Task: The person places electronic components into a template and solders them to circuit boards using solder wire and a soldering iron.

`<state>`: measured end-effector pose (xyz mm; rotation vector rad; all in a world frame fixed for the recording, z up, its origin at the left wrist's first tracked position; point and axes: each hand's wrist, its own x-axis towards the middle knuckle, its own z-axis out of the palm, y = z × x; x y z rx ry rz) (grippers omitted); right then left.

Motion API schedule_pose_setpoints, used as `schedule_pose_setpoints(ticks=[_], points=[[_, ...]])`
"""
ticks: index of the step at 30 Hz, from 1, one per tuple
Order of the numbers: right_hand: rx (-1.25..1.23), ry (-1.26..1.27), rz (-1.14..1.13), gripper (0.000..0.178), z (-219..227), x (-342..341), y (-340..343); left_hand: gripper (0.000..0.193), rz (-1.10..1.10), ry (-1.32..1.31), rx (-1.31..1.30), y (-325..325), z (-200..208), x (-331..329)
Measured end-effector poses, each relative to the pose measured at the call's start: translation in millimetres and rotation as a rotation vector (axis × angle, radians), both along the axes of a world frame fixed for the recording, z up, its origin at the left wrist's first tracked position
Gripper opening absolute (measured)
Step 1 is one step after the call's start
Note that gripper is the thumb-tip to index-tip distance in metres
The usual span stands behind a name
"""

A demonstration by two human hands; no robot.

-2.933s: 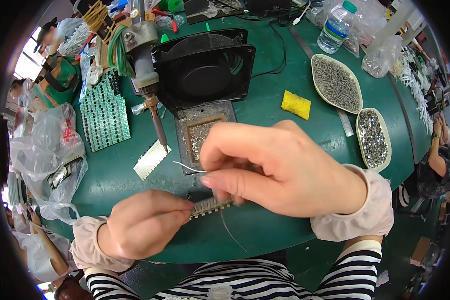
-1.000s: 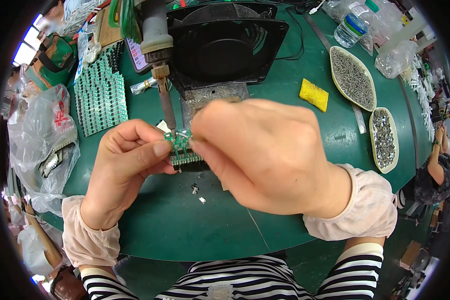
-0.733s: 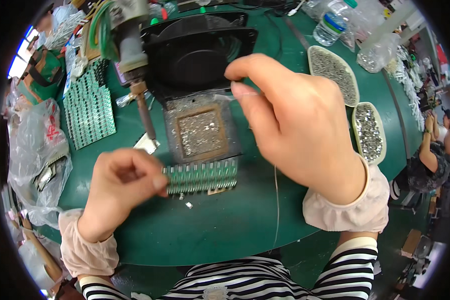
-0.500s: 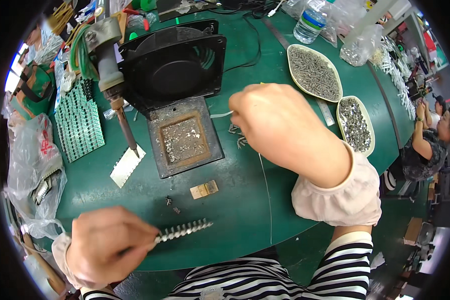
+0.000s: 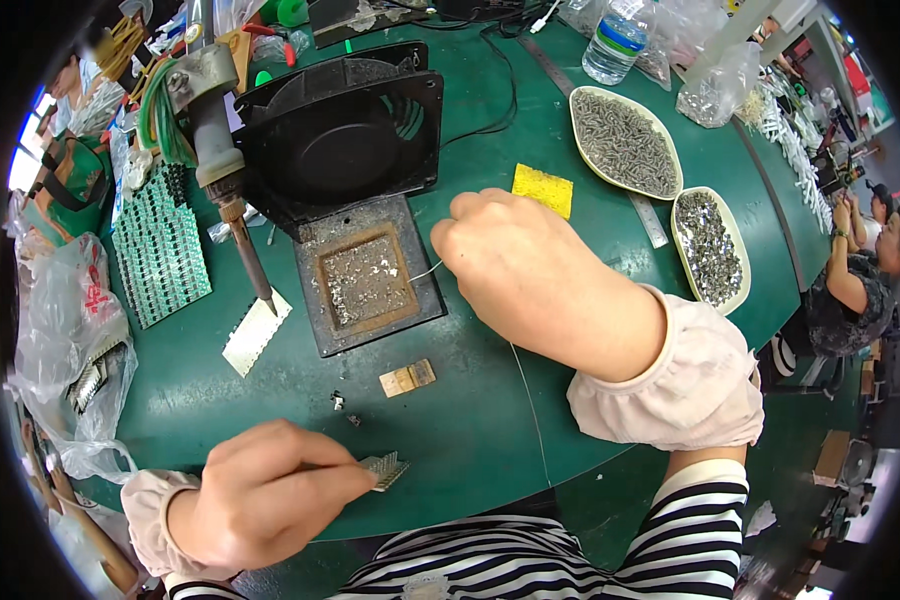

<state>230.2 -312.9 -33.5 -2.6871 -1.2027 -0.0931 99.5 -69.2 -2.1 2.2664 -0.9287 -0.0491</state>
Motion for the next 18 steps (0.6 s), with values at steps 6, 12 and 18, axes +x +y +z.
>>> schedule_pose_setpoints(ticks=[6, 12, 18], points=[[0.030, 0.046, -0.010, 0.010, 5.7, -1.3, 2.6, 0.017, 0.209, 0.603, -0.379, 3.3, -15.7, 7.8], [0.047, 0.049, -0.003, 0.009, 7.6, -2.2, 3.7, 0.024, 0.073, -0.094, -0.197, 9.7, -5.3, 6.2], [0.105, 0.075, -0.018, 0.009, 9.6, 0.8, 4.0, 0.029, 0.147, -0.582, 0.203, 8.3, -16.4, 8.8]])
